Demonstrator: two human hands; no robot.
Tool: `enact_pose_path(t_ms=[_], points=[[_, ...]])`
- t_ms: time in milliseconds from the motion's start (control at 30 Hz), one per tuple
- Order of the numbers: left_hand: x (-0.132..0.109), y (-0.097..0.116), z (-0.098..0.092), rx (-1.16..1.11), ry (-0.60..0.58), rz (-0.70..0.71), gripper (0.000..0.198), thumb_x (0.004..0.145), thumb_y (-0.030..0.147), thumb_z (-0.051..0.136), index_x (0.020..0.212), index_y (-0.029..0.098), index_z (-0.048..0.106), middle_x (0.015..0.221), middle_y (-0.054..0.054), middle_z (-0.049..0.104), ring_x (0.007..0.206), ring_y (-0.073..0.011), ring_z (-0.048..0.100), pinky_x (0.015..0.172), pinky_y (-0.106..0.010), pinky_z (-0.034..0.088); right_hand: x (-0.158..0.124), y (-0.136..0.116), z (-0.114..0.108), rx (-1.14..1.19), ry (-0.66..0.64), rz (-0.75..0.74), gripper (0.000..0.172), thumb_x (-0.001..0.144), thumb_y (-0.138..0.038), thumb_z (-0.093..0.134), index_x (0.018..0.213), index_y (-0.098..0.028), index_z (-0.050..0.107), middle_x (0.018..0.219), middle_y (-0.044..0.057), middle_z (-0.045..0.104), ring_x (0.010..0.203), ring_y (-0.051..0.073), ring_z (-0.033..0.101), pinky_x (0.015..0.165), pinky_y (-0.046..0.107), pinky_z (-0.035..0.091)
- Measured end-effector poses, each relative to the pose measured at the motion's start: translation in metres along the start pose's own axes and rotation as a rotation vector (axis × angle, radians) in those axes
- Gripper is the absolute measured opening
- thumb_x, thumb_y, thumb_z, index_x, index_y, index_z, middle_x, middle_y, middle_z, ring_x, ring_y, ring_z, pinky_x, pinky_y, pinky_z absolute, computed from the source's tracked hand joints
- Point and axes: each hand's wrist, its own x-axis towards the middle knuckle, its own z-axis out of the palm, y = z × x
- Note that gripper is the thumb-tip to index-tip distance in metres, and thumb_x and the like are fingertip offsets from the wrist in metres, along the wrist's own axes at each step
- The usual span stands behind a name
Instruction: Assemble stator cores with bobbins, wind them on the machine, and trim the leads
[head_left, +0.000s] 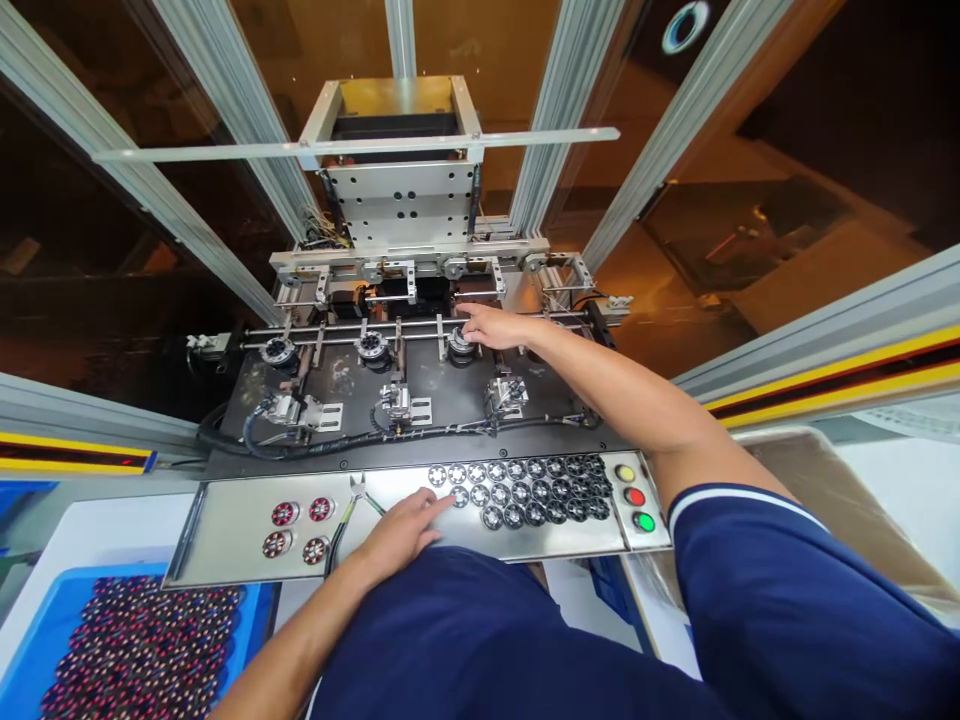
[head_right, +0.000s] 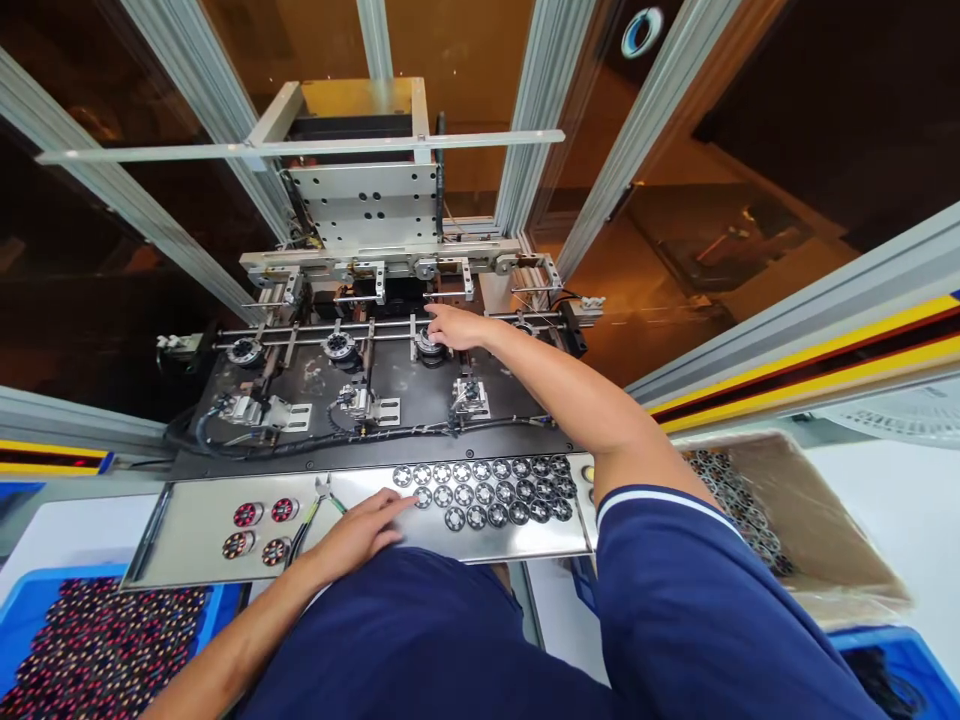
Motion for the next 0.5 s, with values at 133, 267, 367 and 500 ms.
enact_pose_path(t_ms=[133,267,367,500], points=[[0.01,-0.009,0.009,0.15,-0.056,0.026,0.05,0.083,0.019,0.064,0.132,0.029,0.061,0.117,-0.01,0.062,0.099,-0.0244,0.064,0.093,-0.04,0.052,0.004,0.006,0.002,-0.038,-0.025,-0.03,0.022,0.094,-0.019,0.055,0.094,-0.011,0.076,0.151,0.015,0.048,0.143,0.029,0.042,0.116,0.043,0.037],[0.01,-0.013,0.011,0.267,-0.056,0.039,0.04,0.089,0.022,0.059,0.129,0.028,0.06,0.118,-0.012,0.06,0.102,-0.0266,0.063,0.094,-0.043,0.051,0.009,0.01,0.001,-0.072,-0.053,-0.039,0.022,0.093,-0.015,0.053,0.089,-0.011,0.075,0.149,0.014,0.051,0.142,0.028,0.043,0.116,0.041,0.038],[0.008,-0.014,0.012,0.343,-0.046,0.04,0.034,0.089,0.022,0.061,0.123,0.027,0.062,0.12,-0.012,0.06,0.101,-0.0273,0.064,0.093,-0.045,0.051,0.012,0.009,0.0,-0.093,-0.083,-0.036,0.022,0.093,-0.014,0.054,0.087,-0.01,0.074,0.147,0.016,0.053,0.142,0.028,0.042,0.114,0.04,0.039],[0.003,-0.018,0.013,0.397,-0.018,0.037,0.03,0.084,0.022,0.07,0.113,0.024,0.063,0.126,-0.012,0.059,0.103,-0.028,0.065,0.094,-0.046,0.052,0.016,0.009,0.001,-0.113,-0.114,-0.033,0.018,0.096,-0.024,0.059,0.103,-0.012,0.07,0.143,0.013,0.056,0.138,0.028,0.046,0.112,0.049,0.04]])
